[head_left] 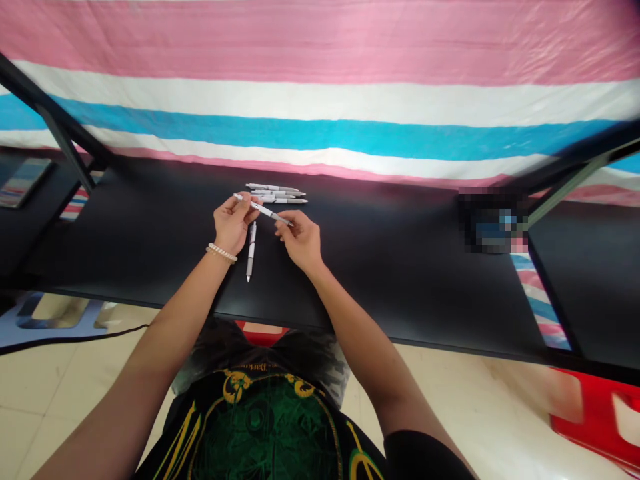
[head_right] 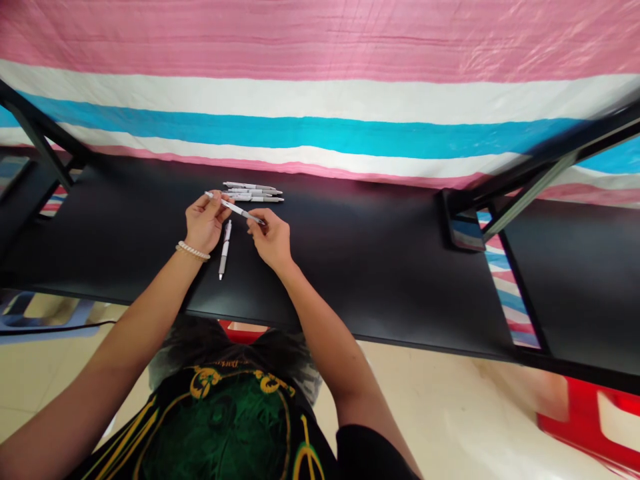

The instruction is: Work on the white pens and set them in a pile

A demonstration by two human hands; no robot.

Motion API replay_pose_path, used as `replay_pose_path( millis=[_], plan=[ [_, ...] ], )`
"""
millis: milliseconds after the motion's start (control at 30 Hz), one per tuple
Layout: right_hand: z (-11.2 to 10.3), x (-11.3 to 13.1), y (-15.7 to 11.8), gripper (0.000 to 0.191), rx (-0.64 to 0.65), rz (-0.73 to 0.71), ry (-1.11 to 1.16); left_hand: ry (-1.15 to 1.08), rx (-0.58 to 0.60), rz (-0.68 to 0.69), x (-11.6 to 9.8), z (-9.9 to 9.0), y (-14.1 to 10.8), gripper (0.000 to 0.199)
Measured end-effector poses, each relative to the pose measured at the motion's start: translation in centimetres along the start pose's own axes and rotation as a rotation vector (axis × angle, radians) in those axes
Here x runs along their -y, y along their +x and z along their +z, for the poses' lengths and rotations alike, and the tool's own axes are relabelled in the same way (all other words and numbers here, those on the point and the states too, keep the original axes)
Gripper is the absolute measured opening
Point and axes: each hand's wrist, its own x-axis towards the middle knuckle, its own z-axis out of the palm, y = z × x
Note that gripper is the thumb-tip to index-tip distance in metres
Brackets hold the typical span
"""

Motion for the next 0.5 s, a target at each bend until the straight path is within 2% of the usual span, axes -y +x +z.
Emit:
replay_pose_path(
  millis=[133, 267, 500],
  plan=[
    [-0.21, 0.34, -0.05, 0.037, -0.010, 0.005, -0.027, 0.010, 0.002, -0.002, -0.02, 0.09, -0.06, 0.029],
    [-0.31, 0.57, -0.09, 0.045, 0.040, 0.027, -0.048, 0.012, 0.010, -0.001, -0.07, 0.15, -0.14, 0.030],
    [-0.48, 0.79, 0.01, 0.040, 0.091, 0.039, -0.006, 0.054, 0.014, 0.002, 0.14, 0.15, -0.19, 0.032]
  ],
)
